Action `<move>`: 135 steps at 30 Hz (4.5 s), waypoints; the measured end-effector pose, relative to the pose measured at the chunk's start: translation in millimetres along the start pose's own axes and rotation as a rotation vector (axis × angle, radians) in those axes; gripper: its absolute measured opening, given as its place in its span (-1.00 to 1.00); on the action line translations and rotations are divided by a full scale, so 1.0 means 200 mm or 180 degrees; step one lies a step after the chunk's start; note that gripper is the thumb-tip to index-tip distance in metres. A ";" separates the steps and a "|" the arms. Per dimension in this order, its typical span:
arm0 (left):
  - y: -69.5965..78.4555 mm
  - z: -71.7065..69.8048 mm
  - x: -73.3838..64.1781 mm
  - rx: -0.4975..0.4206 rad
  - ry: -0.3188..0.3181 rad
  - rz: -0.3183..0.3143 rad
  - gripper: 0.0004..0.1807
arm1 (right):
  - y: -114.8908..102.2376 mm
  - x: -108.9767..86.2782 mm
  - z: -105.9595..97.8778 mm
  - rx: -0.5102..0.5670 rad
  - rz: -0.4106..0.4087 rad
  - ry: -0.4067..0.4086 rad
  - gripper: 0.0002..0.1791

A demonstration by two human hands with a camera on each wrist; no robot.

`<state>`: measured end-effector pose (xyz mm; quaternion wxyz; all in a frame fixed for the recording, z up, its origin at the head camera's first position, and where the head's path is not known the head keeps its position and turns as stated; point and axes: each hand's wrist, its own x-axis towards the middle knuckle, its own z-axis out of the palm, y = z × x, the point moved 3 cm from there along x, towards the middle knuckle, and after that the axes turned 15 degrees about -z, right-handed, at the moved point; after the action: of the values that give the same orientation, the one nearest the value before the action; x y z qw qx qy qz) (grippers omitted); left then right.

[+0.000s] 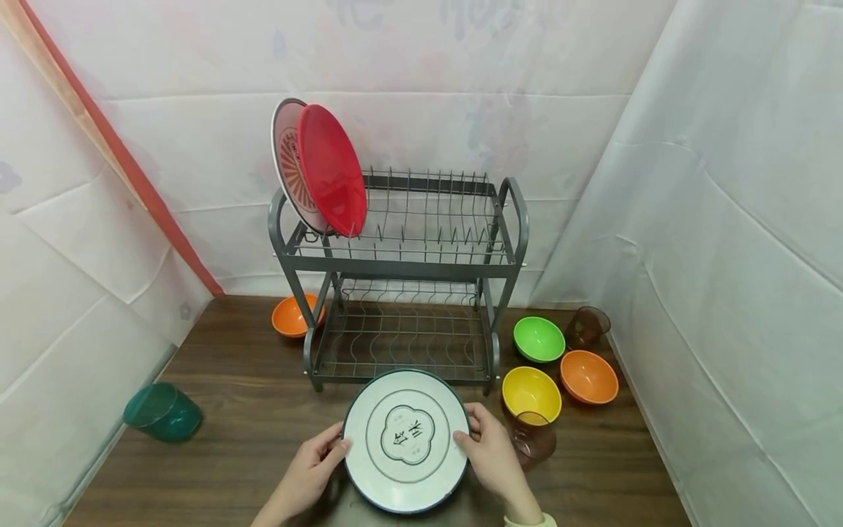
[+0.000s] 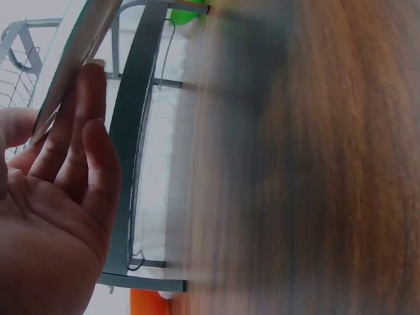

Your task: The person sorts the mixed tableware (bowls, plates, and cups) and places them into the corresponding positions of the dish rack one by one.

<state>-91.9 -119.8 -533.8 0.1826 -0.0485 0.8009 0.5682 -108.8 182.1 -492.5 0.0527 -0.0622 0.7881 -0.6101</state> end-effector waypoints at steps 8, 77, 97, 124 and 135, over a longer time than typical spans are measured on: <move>-0.02 0.03 -0.01 -0.0088 -0.0202 0.0290 -0.48 | -0.08 0.03 -0.06 -0.0594 -0.0253 -0.0130 -0.57; -0.24 -0.29 0.10 -0.0264 0.0553 -0.0278 -0.77 | -1.46 0.49 -0.44 -0.1427 -0.4849 0.1652 -0.61; -0.19 -0.02 0.16 -0.0236 -0.0147 -0.0015 -0.71 | -1.65 0.83 -0.31 -0.2320 -0.5661 0.0947 -0.75; -0.14 0.14 0.15 -0.0342 -0.0633 0.0039 -0.64 | -1.68 1.02 -0.09 -0.3292 -0.5648 -0.0059 -0.81; -0.13 0.13 0.14 -0.0253 -0.0603 0.0005 -0.64 | -1.75 1.04 -0.04 -0.3482 -0.5448 -0.0243 -0.83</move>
<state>-105.0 -100.6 -574.9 0.2551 -0.0012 0.7569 0.6016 -303.4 68.6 -153.9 -0.4123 -0.6405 0.6479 0.0036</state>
